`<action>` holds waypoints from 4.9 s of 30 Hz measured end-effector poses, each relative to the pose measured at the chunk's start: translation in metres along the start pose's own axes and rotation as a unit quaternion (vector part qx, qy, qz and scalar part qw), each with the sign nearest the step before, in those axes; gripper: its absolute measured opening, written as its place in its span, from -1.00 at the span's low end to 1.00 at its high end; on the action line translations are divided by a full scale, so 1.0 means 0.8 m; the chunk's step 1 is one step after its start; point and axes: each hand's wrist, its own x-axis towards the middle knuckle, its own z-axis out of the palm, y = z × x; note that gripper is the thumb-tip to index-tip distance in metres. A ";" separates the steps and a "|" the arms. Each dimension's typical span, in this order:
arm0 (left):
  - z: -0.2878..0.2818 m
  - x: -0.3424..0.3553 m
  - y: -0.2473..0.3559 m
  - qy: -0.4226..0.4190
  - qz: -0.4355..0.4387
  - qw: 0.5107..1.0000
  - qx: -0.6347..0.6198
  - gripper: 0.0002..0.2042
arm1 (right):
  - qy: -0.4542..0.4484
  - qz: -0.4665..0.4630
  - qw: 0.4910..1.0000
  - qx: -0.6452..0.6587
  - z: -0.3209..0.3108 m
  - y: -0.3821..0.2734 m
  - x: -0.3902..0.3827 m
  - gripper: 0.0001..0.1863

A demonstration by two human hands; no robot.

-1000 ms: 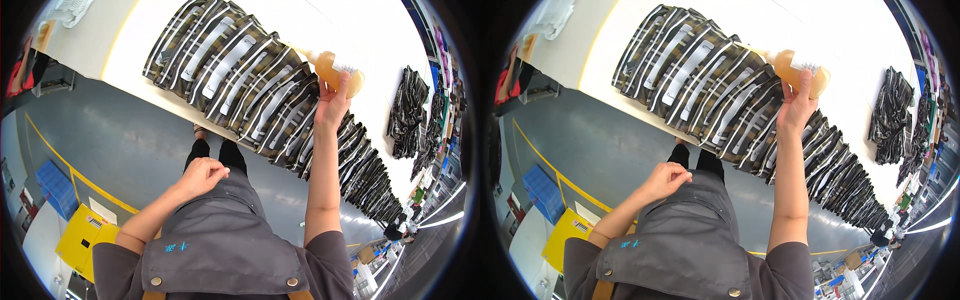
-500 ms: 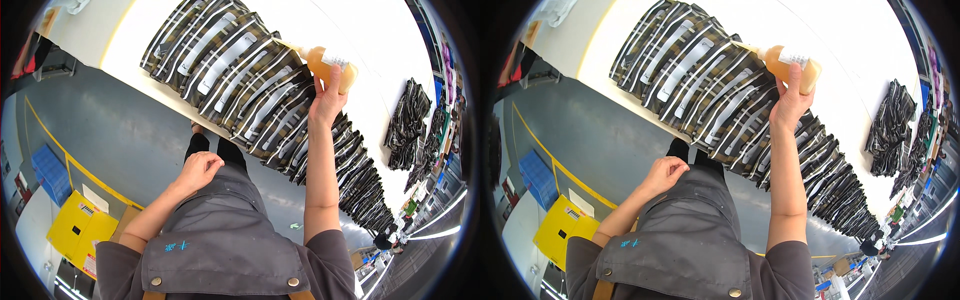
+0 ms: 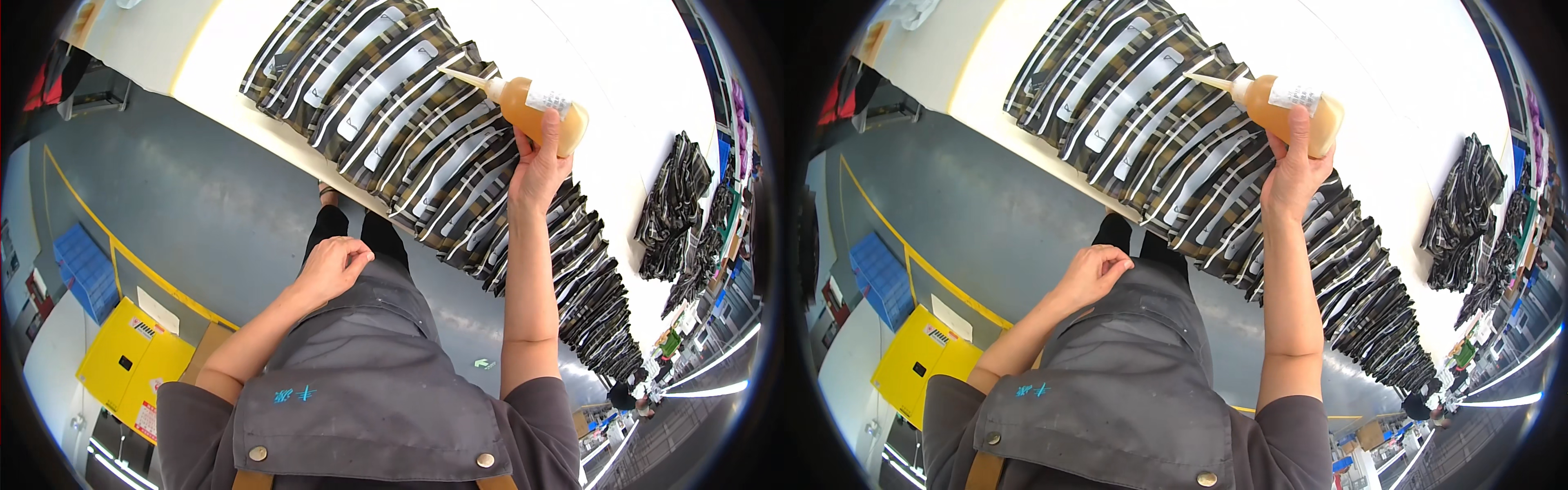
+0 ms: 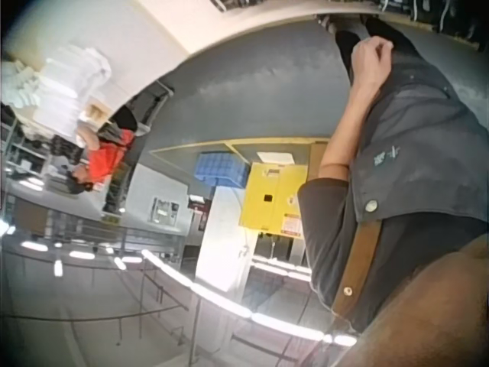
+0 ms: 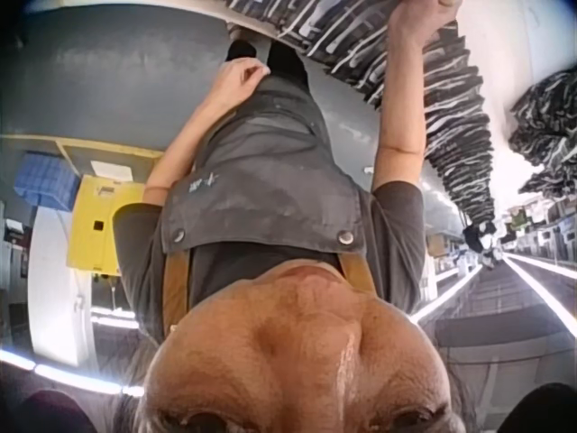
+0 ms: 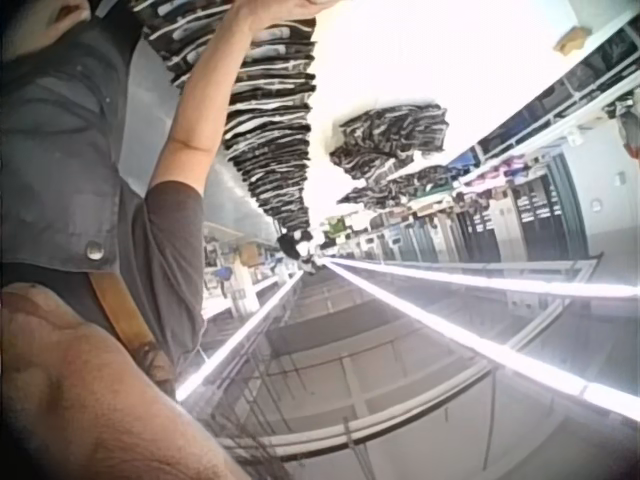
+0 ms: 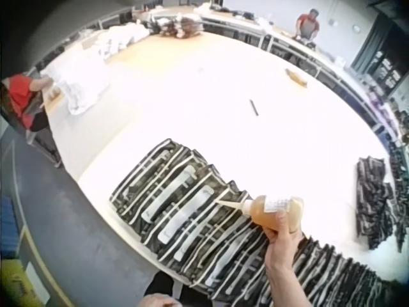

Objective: The person applies a viscous liquid from a squeeze bottle into the slots of a long, segmented, accordion-like object on a table. The person moves along the object, squeezing the bottle to dispense the liquid into each segment sequentially.

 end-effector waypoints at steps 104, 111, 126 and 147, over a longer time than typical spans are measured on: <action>-0.157 0.154 0.125 -0.236 0.221 0.881 0.347 -0.89 | 0.171 -0.116 0.977 0.049 0.002 0.079 -0.270 -0.32; -0.166 0.146 0.118 -0.162 0.298 0.839 0.424 -0.91 | 0.209 -0.101 0.966 0.112 0.001 0.077 -0.282 -0.33; -0.168 0.127 0.094 -0.140 0.458 0.749 0.457 -0.92 | 0.204 -0.028 0.966 0.157 -0.007 0.072 -0.293 -0.40; -0.159 0.144 0.106 -0.231 0.318 0.772 0.499 -0.91 | 0.202 -0.035 0.968 0.146 0.003 0.079 -0.292 -0.36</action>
